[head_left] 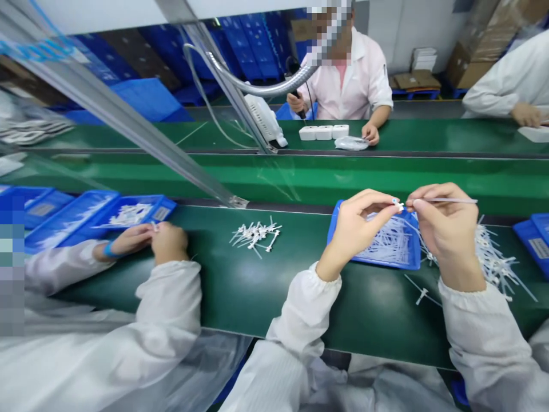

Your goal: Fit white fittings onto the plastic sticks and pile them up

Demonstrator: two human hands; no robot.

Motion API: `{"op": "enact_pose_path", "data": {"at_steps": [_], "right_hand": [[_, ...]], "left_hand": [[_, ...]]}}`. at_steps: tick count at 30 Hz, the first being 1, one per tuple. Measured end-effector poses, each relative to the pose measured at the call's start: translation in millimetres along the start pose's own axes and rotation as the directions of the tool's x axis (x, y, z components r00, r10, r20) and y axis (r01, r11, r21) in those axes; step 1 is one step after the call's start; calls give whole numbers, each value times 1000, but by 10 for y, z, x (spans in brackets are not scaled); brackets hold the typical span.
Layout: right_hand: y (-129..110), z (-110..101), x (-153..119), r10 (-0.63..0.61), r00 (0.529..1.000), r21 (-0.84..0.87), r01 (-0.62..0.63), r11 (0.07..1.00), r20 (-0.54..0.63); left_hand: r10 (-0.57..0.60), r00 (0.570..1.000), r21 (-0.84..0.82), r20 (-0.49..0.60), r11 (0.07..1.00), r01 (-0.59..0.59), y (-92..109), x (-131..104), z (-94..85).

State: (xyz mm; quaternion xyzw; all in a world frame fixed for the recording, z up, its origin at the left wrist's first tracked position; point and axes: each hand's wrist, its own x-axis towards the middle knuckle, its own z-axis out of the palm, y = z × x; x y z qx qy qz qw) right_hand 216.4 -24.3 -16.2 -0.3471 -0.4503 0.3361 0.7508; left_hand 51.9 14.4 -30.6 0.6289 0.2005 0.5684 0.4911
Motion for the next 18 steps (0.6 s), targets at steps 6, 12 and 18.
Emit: {"op": "enact_pose_path", "data": {"at_steps": [6, 12, 18], "right_hand": [[59, -13, -21, 49, 998, -52, -47, 998, 33], [85, 40, -60, 109, 991, 15, -110, 994, 76], [130, 90, -80, 155, 987, 50, -156, 986, 32]], "left_hand": [[62, 998, 69, -16, 996, -61, -4, 6, -11], [90, 996, 39, -7, 995, -90, -22, 12, -18], [48, 999, 48, -16, 998, -47, -44, 7, -13]]}}
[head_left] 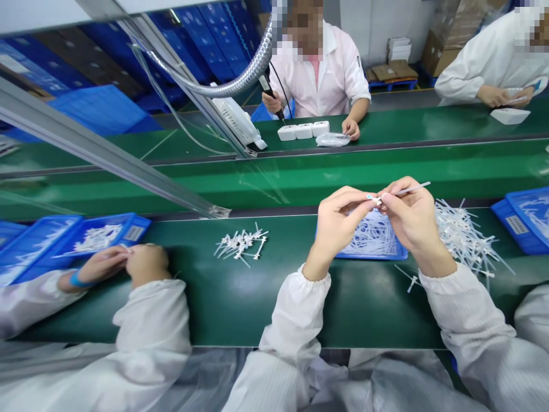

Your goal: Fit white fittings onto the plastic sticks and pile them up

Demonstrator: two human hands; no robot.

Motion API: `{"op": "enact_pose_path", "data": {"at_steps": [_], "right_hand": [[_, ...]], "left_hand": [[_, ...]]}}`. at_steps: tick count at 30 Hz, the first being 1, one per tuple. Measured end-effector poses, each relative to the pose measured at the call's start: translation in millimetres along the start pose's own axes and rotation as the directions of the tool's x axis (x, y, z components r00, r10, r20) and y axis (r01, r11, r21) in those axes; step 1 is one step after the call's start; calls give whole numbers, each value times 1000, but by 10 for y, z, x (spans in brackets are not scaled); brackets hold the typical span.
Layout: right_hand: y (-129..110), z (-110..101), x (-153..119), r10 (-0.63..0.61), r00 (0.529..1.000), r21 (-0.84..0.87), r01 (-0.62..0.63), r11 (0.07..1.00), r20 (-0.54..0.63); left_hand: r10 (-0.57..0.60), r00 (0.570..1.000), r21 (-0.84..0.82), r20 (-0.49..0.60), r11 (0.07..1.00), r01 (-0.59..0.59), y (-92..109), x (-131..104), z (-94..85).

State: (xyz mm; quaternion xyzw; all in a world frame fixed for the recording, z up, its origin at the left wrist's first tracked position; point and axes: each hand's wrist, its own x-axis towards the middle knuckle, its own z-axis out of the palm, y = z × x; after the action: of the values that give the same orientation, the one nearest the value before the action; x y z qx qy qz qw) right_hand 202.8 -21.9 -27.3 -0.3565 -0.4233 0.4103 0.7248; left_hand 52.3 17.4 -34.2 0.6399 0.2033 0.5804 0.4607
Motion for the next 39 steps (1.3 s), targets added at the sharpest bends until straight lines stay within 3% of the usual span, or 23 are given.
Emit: {"op": "enact_pose_path", "data": {"at_steps": [5, 11, 18, 24, 32, 39], "right_hand": [[30, -17, -22, -85, 996, -13, 85, 996, -3], [-9, -56, -36, -112, 993, -106, 116, 988, 43], [-85, -114, 15, -9, 983, -110, 30, 993, 185], [-106, -97, 0, -84, 991, -126, 97, 987, 107], [-62, -89, -30, -112, 981, -102, 129, 986, 156], [-166, -38, -78, -205, 965, -165, 231, 959, 161]], "left_hand": [[34, 999, 75, -12, 997, -33, -7, -5, -16], [51, 998, 160, 47, 985, -58, 37, 16, -94], [16, 995, 150, 99, 988, -30, 110, 22, -181], [19, 995, 155, 102, 987, -35, 104, 1, -136], [35, 995, 144, 93, 988, -48, 120, 12, -124], [78, 992, 107, 104, 990, -89, 168, 23, -122]]}}
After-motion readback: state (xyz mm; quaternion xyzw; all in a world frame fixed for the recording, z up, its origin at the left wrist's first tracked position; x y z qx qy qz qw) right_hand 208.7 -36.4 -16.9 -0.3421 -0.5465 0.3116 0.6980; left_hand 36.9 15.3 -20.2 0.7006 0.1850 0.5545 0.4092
